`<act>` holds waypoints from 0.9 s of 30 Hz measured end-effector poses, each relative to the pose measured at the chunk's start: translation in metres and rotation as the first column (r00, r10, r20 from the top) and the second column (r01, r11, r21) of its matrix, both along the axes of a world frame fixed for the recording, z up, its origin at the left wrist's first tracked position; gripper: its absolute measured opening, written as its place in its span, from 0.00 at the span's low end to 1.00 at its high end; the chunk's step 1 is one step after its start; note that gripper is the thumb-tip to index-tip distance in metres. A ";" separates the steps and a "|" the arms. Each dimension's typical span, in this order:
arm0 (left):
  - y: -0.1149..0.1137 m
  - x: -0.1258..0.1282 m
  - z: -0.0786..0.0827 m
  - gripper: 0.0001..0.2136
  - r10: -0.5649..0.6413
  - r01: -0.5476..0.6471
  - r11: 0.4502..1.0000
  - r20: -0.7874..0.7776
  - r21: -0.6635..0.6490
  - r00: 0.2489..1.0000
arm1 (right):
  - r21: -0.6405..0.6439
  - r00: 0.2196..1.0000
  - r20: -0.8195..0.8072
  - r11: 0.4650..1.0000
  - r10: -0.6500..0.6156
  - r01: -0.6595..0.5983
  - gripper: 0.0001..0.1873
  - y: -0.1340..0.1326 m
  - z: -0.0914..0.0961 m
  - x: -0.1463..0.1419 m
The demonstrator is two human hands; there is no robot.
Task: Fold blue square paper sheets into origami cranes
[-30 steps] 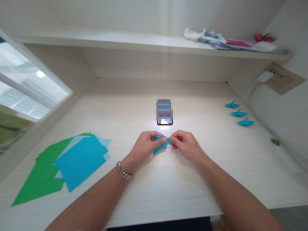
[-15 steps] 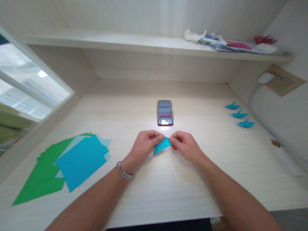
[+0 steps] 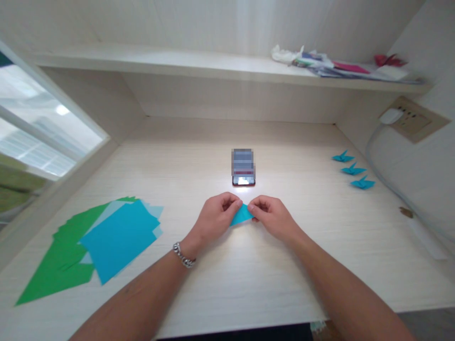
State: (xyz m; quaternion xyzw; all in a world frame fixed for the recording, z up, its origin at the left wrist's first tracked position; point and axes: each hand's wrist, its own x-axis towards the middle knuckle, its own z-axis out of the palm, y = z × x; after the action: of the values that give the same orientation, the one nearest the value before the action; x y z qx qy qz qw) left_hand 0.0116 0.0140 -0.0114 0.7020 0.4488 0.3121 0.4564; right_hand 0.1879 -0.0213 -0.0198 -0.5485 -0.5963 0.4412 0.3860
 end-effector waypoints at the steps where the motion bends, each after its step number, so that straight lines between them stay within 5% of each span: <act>1: -0.002 0.000 0.002 0.11 -0.006 0.008 0.999 -0.043 0.052 0.999 | 0.004 1.000 0.008 1.000 0.001 -0.001 0.07 0.000 0.000 0.000; 10: -0.009 0.003 0.003 0.09 -0.059 0.073 0.991 -0.117 0.115 0.991 | -0.028 0.993 0.121 1.000 0.005 -0.001 0.06 -0.001 0.007 0.000; 16: 0.011 -0.010 -0.003 0.12 0.052 -0.053 0.998 0.009 0.046 0.999 | -0.119 0.999 0.021 0.992 0.042 -0.039 0.05 0.002 0.009 0.015; 20: 0.021 -0.019 -0.001 0.12 0.217 -0.222 0.973 0.074 0.058 0.973 | -0.127 0.995 -0.082 0.991 -0.050 0.039 0.05 0.005 0.011 0.025; 23: 0.017 -0.015 0.000 0.13 0.199 -0.203 0.979 0.099 0.033 0.975 | -0.089 0.983 -0.151 0.992 -0.104 0.092 0.09 0.007 0.010 0.021; 27: 0.006 -0.005 -0.001 0.13 0.074 -0.069 0.997 0.125 -0.044 0.989 | -0.066 0.992 -0.128 0.998 -0.018 0.009 0.10 0.004 0.006 0.008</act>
State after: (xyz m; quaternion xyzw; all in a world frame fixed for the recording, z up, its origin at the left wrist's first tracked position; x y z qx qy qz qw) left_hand 0.0068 0.0198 -0.0127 0.6552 0.4502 0.3632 0.4860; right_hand 0.1960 -0.0171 -0.0141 -0.5352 -0.5516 0.4924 0.4083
